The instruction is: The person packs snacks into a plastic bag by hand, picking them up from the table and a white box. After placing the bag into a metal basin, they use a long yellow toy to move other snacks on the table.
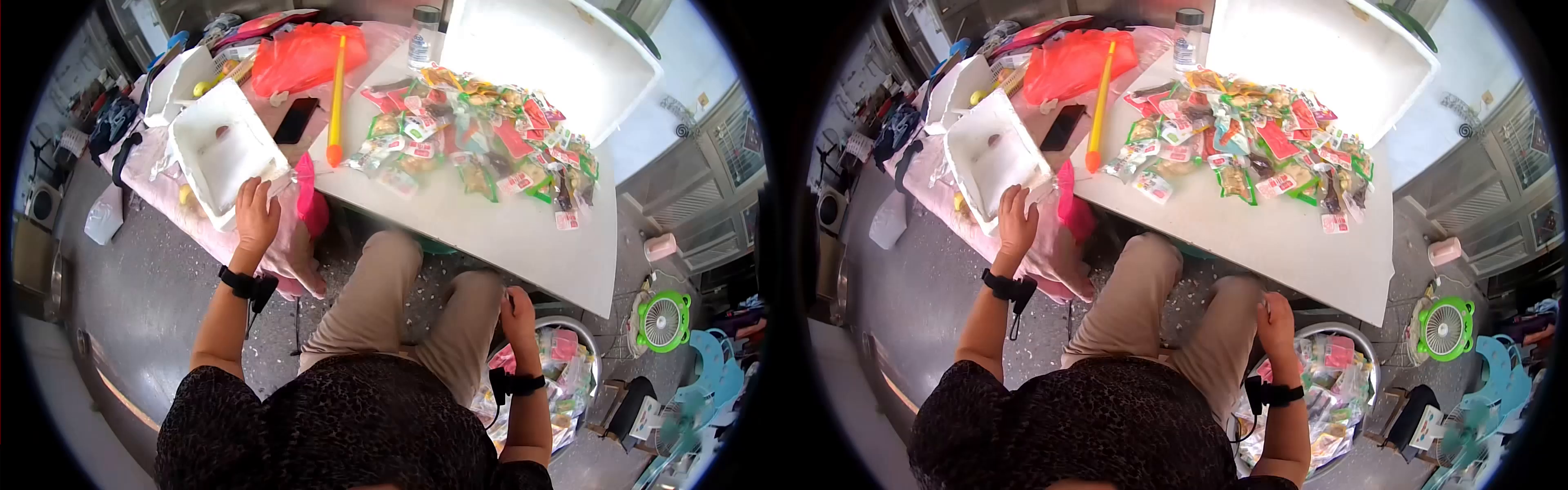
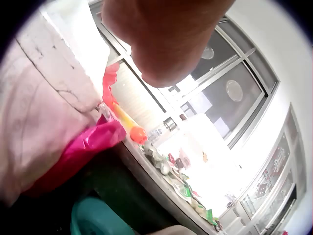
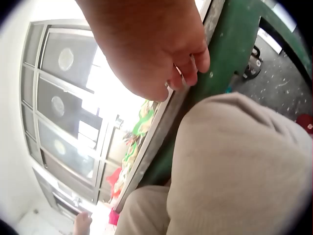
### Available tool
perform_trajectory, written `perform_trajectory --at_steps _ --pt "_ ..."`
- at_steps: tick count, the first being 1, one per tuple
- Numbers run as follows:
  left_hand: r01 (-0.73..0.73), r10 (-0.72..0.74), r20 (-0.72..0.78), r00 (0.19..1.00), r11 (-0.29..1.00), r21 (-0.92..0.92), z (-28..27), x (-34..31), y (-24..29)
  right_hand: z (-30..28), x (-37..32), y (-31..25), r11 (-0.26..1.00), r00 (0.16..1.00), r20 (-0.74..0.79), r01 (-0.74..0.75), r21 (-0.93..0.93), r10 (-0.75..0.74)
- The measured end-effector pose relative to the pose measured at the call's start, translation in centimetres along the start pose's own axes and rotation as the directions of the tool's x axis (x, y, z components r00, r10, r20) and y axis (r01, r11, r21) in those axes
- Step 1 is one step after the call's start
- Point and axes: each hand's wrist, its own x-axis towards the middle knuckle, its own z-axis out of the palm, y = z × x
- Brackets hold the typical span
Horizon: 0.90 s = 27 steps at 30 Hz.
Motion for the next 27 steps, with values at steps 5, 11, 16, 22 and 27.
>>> perform_trajectory --at_steps 5,11,16,22,27 --pt "0.214 -0.231 0.052 0.972 0.951 0.224 -1.5 2.2 -8.2 5.0 0.4 -1.5 0.939 0.974 0.050 0.226 -0.258 -0.221" --pt "0.379 -0.374 0.558 0.741 0.918 0.112 0.8 0.8 -14.2 5.4 0.5 -1.7 0.916 0.981 0.108 0.191 -0.351 -0.163" --pt "0.410 -0.431 0.608 0.667 0.893 0.183 1.6 1.5 -13.9 5.7 0.5 -1.5 0.913 0.980 0.076 0.199 -0.355 -0.184" --pt "0.388 -0.404 0.368 0.838 0.914 0.119 0.6 2.5 -12.7 5.8 0.5 -1.4 0.912 0.976 0.048 0.216 -0.350 -0.213" --pt "0.511 -0.412 0.359 0.838 0.822 -0.250 -1.2 3.8 -7.3 5.3 0.8 -2.2 0.923 0.970 0.061 0.241 -0.300 -0.233"
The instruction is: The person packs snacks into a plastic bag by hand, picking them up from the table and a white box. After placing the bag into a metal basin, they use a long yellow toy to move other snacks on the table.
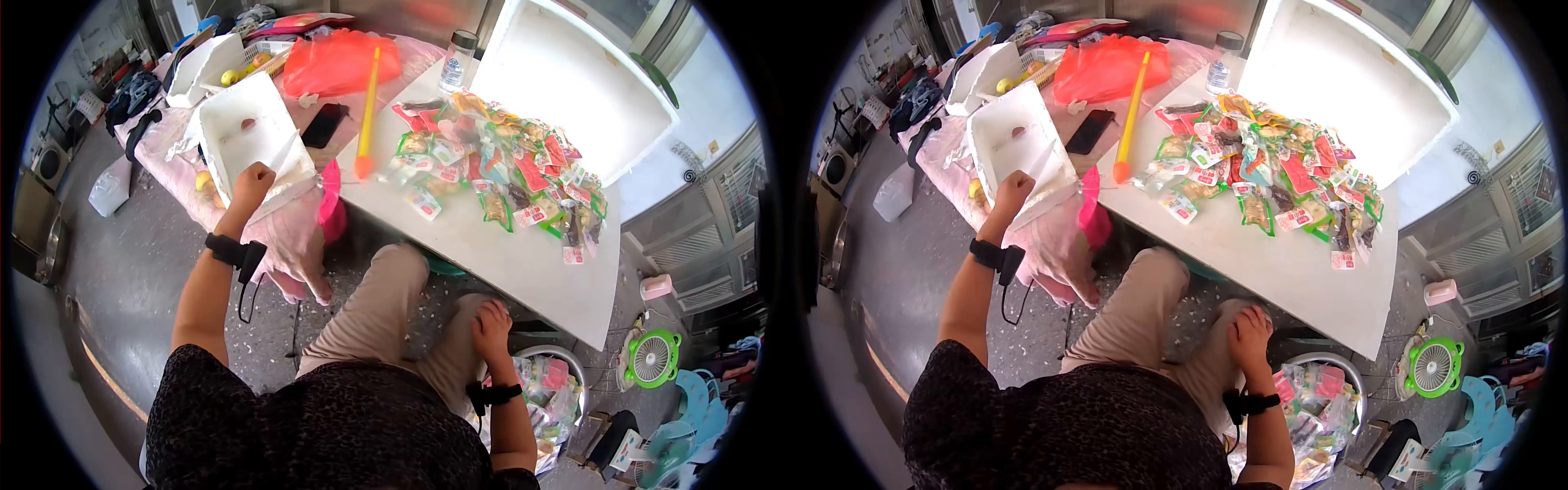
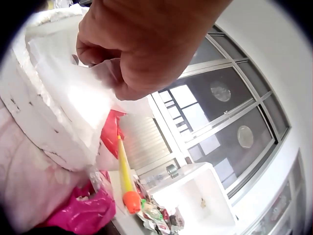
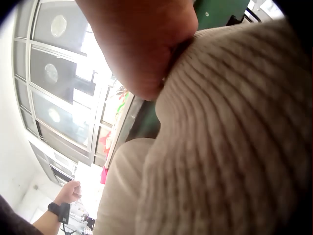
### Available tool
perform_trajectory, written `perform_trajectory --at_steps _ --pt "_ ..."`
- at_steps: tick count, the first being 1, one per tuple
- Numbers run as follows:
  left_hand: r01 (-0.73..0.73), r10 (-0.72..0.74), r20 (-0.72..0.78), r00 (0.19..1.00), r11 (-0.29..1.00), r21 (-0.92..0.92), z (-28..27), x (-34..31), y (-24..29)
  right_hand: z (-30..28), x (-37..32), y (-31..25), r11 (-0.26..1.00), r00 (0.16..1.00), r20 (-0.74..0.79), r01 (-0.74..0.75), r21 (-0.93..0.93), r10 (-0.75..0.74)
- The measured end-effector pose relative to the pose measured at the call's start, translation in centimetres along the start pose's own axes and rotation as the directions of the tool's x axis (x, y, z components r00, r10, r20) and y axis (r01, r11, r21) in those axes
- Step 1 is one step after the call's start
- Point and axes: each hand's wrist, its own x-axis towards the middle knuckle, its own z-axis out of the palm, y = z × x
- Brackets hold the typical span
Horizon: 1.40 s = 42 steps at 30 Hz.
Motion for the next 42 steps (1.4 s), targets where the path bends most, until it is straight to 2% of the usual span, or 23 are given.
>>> perform_trajectory --at_steps 2,3,6,8,10,13,15,16,18,21,22,24,25,28,30,31,32,34,38,40,42 --pt "0.058 -0.042 0.076 0.996 0.972 -0.227 1.0 -2.0 3.7 -0.9 0.9 0.1 0.969 0.994 0.073 -0.098 0.229 0.083" --pt "0.055 -0.013 0.131 0.991 0.946 -0.319 2.1 -3.0 4.9 -1.4 1.4 0.0 0.929 0.986 0.114 -0.150 0.337 0.118" --pt "0.097 0.091 0.315 0.945 0.841 -0.532 5.6 -6.2 8.7 -3.0 3.9 -2.1 0.835 0.961 0.171 -0.273 0.478 0.217" --pt "0.155 0.125 0.436 0.891 0.819 -0.552 8.4 -8.5 11.2 -3.2 5.8 -3.5 0.642 0.913 0.290 -0.408 0.649 0.288" --pt "0.066 0.223 0.473 0.852 0.852 -0.520 11.5 -11.4 14.8 -1.6 8.4 -5.5 0.283 0.878 0.345 -0.441 0.851 0.331" --pt "0.069 0.278 0.522 0.807 0.832 -0.551 13.7 -13.6 17.1 -1.7 10.5 -8.7 0.051 0.804 0.508 -0.547 0.835 0.308" --pt "0.069 0.309 0.509 0.804 0.801 -0.595 14.5 -14.6 17.6 0.3 10.8 -8.3 0.048 0.827 0.513 -0.536 0.843 0.233" --pt "0.124 0.284 0.523 0.803 0.780 -0.614 14.6 -14.7 17.6 1.0 10.9 -8.0 0.045 0.836 0.515 -0.531 0.846 0.192" --pt "0.233 0.232 0.555 0.799 0.731 -0.641 14.4 -14.9 17.5 1.3 10.8 -7.5 0.153 0.813 0.557 -0.581 0.800 0.170" --pt "0.273 0.156 0.557 0.816 0.745 -0.609 13.3 -14.7 16.2 0.1 11.3 -7.0 0.253 0.757 0.651 -0.642 0.724 0.057" --pt "0.284 0.119 0.535 0.836 0.741 -0.608 13.0 -14.6 15.7 -0.5 11.6 -6.8 0.279 0.729 0.684 -0.658 0.699 0.008" --pt "0.305 0.044 0.489 0.871 0.733 -0.608 12.4 -14.1 14.8 -1.8 12.6 -6.1 0.254 0.735 0.678 -0.653 0.713 -0.014" --pt "0.239 0.053 0.416 0.908 0.749 -0.617 12.2 -13.8 14.7 -2.1 13.3 -5.8 0.241 0.736 0.676 -0.652 0.719 -0.025" --pt "0.045 0.086 0.184 0.979 0.792 -0.608 10.8 -12.9 15.3 -0.5 16.2 -4.9 0.296 0.786 0.566 -0.618 0.728 0.247" --pt "-0.008 0.094 0.118 0.989 0.815 -0.579 9.8 -12.8 16.2 2.1 18.3 -4.0 0.664 0.873 0.410 -0.474 0.578 0.266" --pt "-0.051 0.113 0.075 0.991 0.825 -0.563 9.7 -12.8 16.3 3.5 19.3 -3.8 0.807 0.912 0.329 -0.381 0.452 0.246" --pt "-0.092 0.131 0.033 0.991 0.833 -0.545 9.5 -12.9 16.3 4.8 20.1 -3.9 0.847 0.933 0.265 -0.339 0.409 0.245" --pt "-0.075 0.112 0.040 0.993 0.850 -0.522 8.9 -12.8 16.5 6.7 21.4 -4.9 0.915 0.964 0.141 -0.259 0.308 0.226" --pt "-0.128 0.149 0.006 0.989 0.872 -0.473 8.4 -12.3 16.2 7.8 22.0 -5.9 0.878 0.944 0.154 -0.327 0.350 0.291" --pt "-0.120 0.156 0.051 0.986 0.897 -0.426 7.7 -11.7 16.7 8.2 21.7 -5.1 0.886 0.946 0.151 -0.322 0.335 0.287" --pt "-0.148 0.191 0.089 0.978 0.923 -0.355 7.7 -11.4 17.2 7.7 20.9 -3.0 0.752 0.926 0.165 -0.372 0.544 0.338"
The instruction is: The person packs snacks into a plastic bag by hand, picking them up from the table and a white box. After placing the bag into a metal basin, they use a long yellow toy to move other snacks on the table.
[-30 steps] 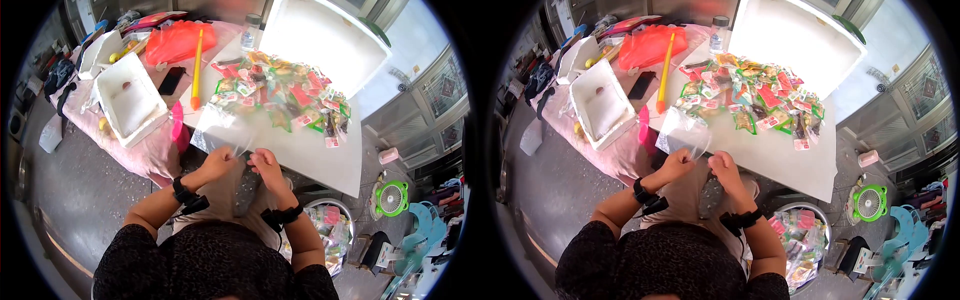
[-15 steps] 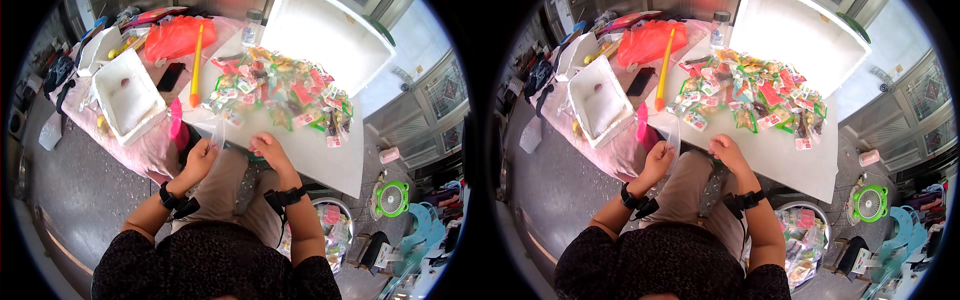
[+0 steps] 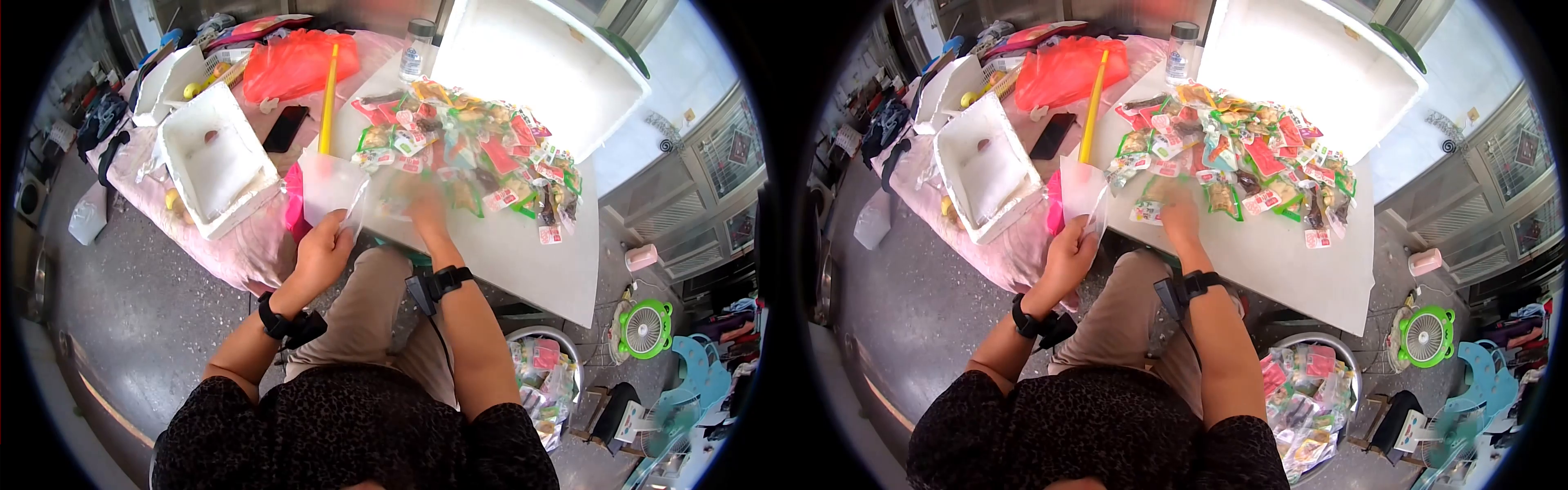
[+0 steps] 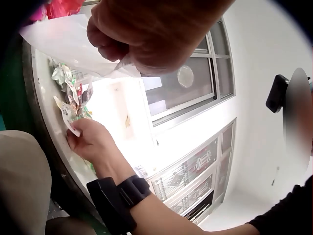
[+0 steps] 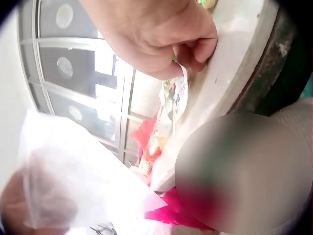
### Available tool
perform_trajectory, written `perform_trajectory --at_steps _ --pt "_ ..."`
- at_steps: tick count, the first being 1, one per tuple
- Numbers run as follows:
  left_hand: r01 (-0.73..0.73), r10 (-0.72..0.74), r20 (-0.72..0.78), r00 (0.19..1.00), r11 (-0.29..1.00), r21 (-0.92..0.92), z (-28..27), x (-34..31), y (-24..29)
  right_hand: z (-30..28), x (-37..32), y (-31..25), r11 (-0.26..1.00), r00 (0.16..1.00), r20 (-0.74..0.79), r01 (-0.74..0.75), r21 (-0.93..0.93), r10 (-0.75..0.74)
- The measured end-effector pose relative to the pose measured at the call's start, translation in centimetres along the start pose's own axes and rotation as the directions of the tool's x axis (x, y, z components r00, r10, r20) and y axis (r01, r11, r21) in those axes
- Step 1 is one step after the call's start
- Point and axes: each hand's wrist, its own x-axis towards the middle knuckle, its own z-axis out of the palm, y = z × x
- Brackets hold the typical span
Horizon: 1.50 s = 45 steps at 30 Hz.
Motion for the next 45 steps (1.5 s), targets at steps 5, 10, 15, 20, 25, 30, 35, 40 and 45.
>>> perform_trajectory --at_steps 5,10,15,20,25,30,35,40,45 --pt "0.000 -0.078 0.316 0.945 0.971 0.239 2.9 2.0 1.1 -6.4 -5.3 0.5 0.879 0.948 -0.073 -0.256 0.402 0.309" --pt "-0.204 0.094 0.380 0.920 0.943 0.262 11.1 2.5 -2.1 -11.4 -10.7 2.6 0.620 0.957 -0.069 -0.127 0.774 0.283" --pt "-0.247 0.144 0.410 0.901 0.946 0.209 14.9 2.0 -1.7 -12.7 -13.2 1.8 0.686 0.963 -0.167 -0.025 0.727 0.213" --pt "-0.190 0.058 0.459 0.886 0.951 0.245 14.6 2.4 -0.1 -12.0 -12.5 3.1 0.879 0.990 -0.132 0.029 0.476 0.039" --pt "-0.139 0.035 0.452 0.891 0.970 0.198 14.2 2.5 0.8 -13.2 -11.4 2.6 0.868 0.982 0.160 -0.163 0.468 0.099" --pt "-0.188 0.130 0.536 0.834 0.981 0.055 14.0 2.4 0.9 -12.9 -8.5 3.2 0.655 0.931 0.313 -0.355 0.667 0.186" --pt "-0.178 0.131 0.554 0.822 0.984 0.031 13.5 2.5 1.4 -9.3 -6.7 3.9 0.775 0.974 0.057 -0.208 0.597 0.218" --pt "-0.216 0.126 0.533 0.837 0.970 0.111 14.0 2.5 0.6 -11.4 -8.7 -1.6 0.819 0.896 0.139 -0.442 0.365 0.422" --pt "-0.232 0.127 0.542 0.831 0.964 0.129 14.1 2.5 0.5 -11.8 -8.5 2.8 0.852 0.907 0.260 -0.407 0.329 0.332"
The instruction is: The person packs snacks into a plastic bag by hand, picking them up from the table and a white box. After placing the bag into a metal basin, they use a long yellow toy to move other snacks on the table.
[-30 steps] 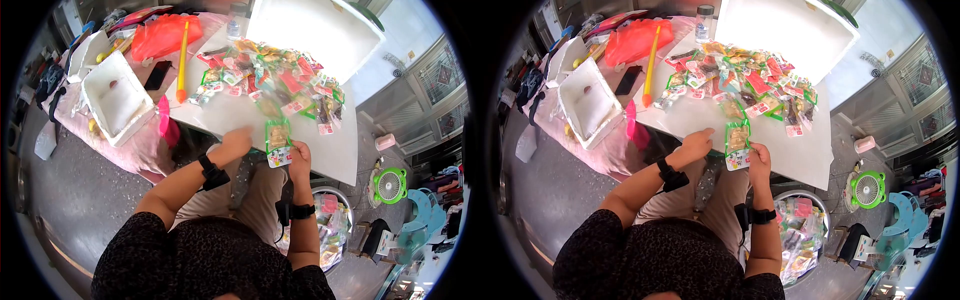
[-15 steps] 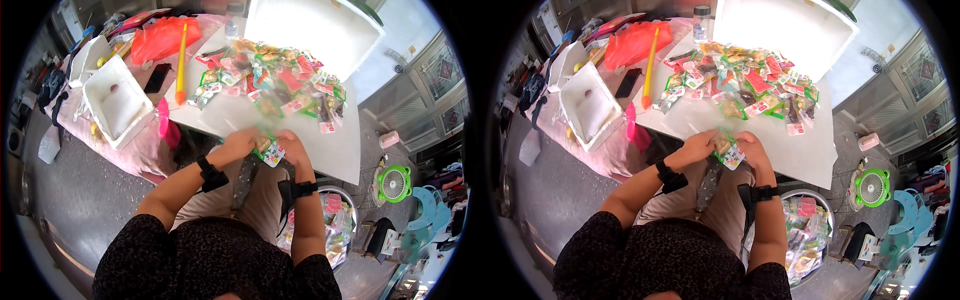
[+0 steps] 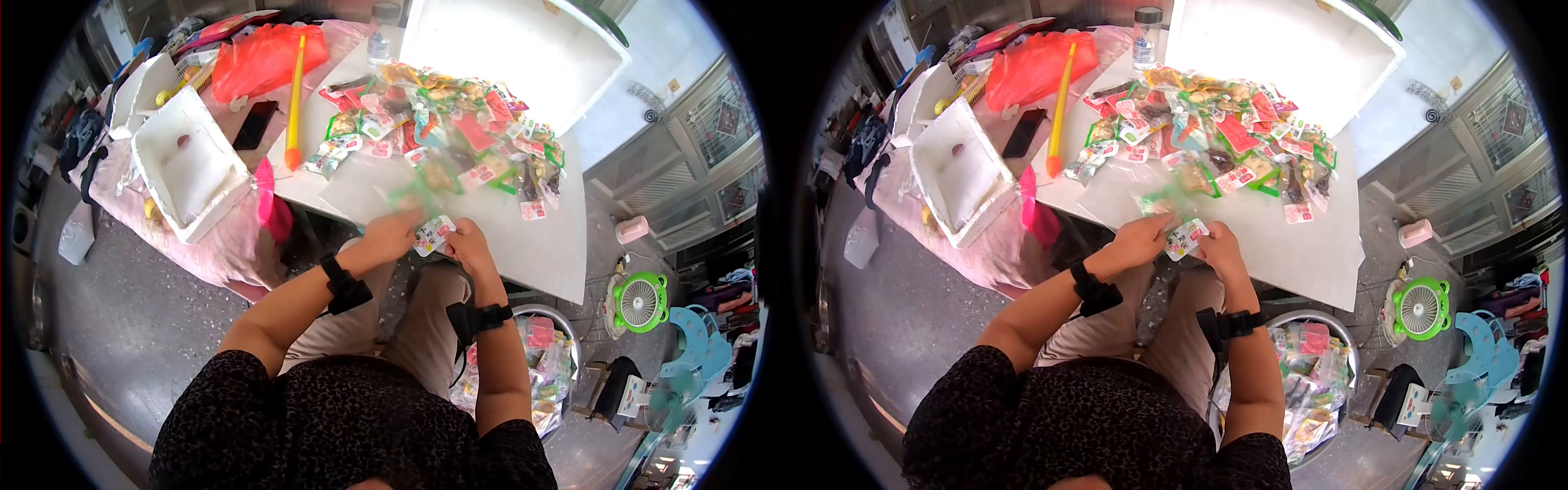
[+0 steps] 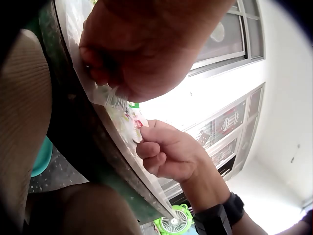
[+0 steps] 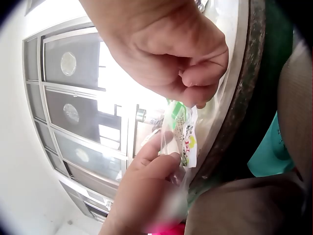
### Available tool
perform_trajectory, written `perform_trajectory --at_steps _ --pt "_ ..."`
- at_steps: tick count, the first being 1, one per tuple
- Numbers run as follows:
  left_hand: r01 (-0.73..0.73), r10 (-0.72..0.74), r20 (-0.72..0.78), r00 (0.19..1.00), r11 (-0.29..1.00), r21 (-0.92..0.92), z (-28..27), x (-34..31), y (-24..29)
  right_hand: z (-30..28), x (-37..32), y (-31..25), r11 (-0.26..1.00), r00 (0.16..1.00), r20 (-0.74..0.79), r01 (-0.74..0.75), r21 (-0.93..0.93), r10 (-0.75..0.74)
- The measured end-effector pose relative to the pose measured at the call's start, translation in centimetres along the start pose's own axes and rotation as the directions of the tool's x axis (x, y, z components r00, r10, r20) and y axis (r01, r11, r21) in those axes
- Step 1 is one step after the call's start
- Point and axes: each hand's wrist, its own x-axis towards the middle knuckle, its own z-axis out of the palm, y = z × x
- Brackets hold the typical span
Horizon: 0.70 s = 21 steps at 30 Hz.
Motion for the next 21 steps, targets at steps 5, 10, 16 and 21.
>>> perform_trajectory --at_steps 5,10,16,21 --pt "-0.032 0.032 -0.007 0.999 0.999 -0.032 -0.7 -0.2 0.4 2.0 2.0 -1.3 0.969 0.998 -0.020 -0.046 0.243 0.052" --pt "-0.039 0.040 0.013 0.999 0.997 -0.073 -0.7 0.0 -0.1 3.1 4.4 -0.9 0.851 0.997 0.063 -0.074 0.520 0.048" --pt "-0.023 0.023 -0.046 0.999 1.000 -0.003 -0.1 -0.1 -0.8 0.9 4.1 -1.9 0.967 0.947 -0.230 0.186 -0.176 -0.225" --pt "-0.020 0.022 -0.045 0.999 0.999 0.051 0.6 0.1 -1.0 0.2 7.5 -1.4 0.363 0.650 -0.040 0.371 -0.855 -0.759"
